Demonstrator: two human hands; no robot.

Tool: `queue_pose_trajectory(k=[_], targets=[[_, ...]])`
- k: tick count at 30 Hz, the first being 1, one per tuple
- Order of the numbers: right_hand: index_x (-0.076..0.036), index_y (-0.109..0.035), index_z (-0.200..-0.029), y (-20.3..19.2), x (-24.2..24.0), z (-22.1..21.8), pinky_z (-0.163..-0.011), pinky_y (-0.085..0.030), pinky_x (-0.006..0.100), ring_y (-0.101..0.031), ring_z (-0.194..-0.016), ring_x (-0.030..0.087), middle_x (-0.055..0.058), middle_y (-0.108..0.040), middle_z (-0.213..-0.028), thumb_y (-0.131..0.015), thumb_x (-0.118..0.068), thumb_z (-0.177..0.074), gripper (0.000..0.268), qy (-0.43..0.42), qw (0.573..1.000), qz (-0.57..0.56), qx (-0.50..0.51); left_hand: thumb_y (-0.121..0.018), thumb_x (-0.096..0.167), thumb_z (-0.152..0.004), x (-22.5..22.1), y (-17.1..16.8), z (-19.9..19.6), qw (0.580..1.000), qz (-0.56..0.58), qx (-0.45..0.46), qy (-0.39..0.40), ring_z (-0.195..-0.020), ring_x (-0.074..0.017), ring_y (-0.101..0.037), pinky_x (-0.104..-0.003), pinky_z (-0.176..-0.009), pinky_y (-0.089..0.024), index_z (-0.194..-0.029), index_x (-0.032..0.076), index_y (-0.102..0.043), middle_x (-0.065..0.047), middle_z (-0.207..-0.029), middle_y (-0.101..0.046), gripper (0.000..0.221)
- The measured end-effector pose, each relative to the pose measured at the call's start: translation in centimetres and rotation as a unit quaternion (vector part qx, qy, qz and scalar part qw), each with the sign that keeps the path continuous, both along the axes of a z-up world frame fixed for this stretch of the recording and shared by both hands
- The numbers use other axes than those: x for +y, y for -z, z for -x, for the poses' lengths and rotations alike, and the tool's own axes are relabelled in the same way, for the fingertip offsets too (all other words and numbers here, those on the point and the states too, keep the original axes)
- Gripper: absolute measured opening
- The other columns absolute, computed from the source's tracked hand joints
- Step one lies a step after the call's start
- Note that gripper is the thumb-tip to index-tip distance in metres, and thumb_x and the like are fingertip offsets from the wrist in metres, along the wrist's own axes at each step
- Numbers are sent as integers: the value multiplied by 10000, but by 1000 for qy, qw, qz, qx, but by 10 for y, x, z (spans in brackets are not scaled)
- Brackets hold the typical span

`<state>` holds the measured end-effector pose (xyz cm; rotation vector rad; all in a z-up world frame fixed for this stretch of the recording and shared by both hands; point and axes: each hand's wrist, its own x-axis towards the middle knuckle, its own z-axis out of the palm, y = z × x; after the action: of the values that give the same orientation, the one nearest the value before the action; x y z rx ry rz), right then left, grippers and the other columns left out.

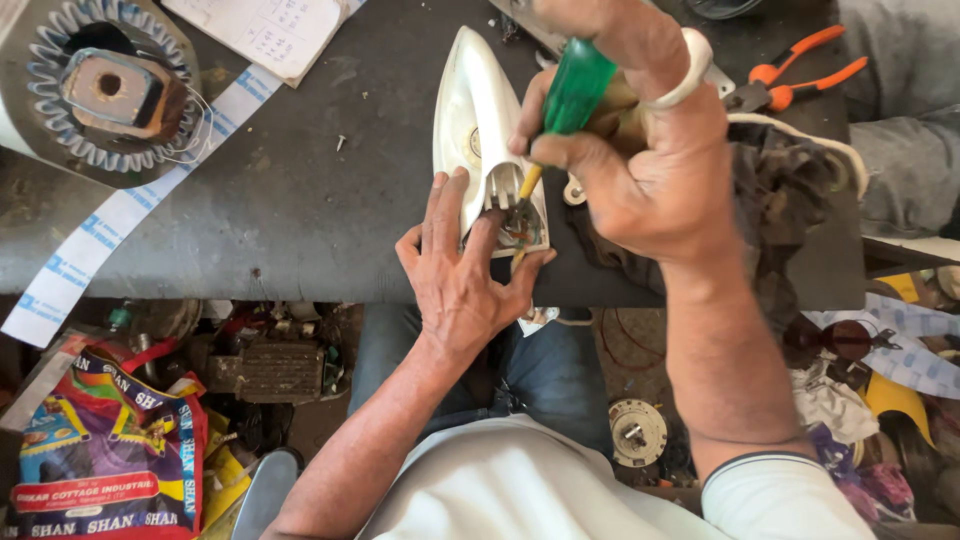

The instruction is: The person repairs a white electric iron by opening its casing with a screwdriver, adjusting internal wiring, and reassembling the unit. They then test the iron by pressing the temperature dial and handling the power cord and plug.

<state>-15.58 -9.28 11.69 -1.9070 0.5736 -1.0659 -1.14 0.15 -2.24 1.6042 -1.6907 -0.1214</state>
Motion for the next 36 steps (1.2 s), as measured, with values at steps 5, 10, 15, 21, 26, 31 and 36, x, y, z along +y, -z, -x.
queue_pose_trajectory(k=[5,10,15,21,26,31,36], targets=[[-36,-452,-1470,7,20,-6,-821,-614,254,-727,-910,128,82,-700,-1015,-663,134,-1053,497,129,989,65,22,-875,494,-777,2,-11,1,1000,1,-13,-5,-1464,-418,-417,-524,-1006,-348,-1216,88,-696,-233,-1539,-431,624],[-24,-475,-1440,38,22,32,-811,-607,265,-725,-911,140,87,-700,-1031,-671,80,-1049,450,180,983,28,20,-910,457,-773,13,0,-7,997,46,45,29,-1429,-473,-394,-532,-1047,-371,-1250,81,-652,-288,-1519,-391,660],[-13,-499,-1410,71,1,70,-801,-600,277,-724,-911,152,93,-700,-1048,-678,25,-1044,409,214,977,-12,18,-866,170,-934,55,29,-13,974,107,195,48,-1218,-331,-595,-411,-1022,-515,-1188,108,-600,-153,-1336,-556,373],[1,-526,-1374,83,27,93,-789,-592,290,-722,-912,166,101,-699,-1068,-686,-40,-1039,373,216,976,-12,29,-863,268,-831,99,79,6,965,-193,143,106,-1105,-363,-617,-466,-936,-514,-1199,114,-626,-154,-1192,-612,463],[-81,-733,-1157,89,97,114,-807,-607,346,-764,-915,200,90,-775,-1051,-693,-125,-935,230,100,936,-120,316,-909,413,-578,95,116,22,976,-158,67,134,-1274,-477,-450,-598,-956,-421,-1431,17,-467,-272,-1423,-465,1039],[-93,-747,-1170,175,118,120,-920,-569,406,-751,-999,330,163,-765,-1092,-706,-200,-881,311,51,843,-158,512,-885,542,-605,71,149,49,951,-275,-42,134,-1295,-430,-452,-661,-996,-382,-1378,24,-503,-237,-1393,-463,1006],[40,-523,-1399,274,132,117,-949,-479,462,-591,-1203,444,308,-592,-1322,-807,-211,-806,703,66,849,-181,491,-833,412,-716,68,170,57,968,-207,-33,135,-1303,-432,-481,-626,-1034,-412,-1314,75,-602,-220,-1398,-514,724]])
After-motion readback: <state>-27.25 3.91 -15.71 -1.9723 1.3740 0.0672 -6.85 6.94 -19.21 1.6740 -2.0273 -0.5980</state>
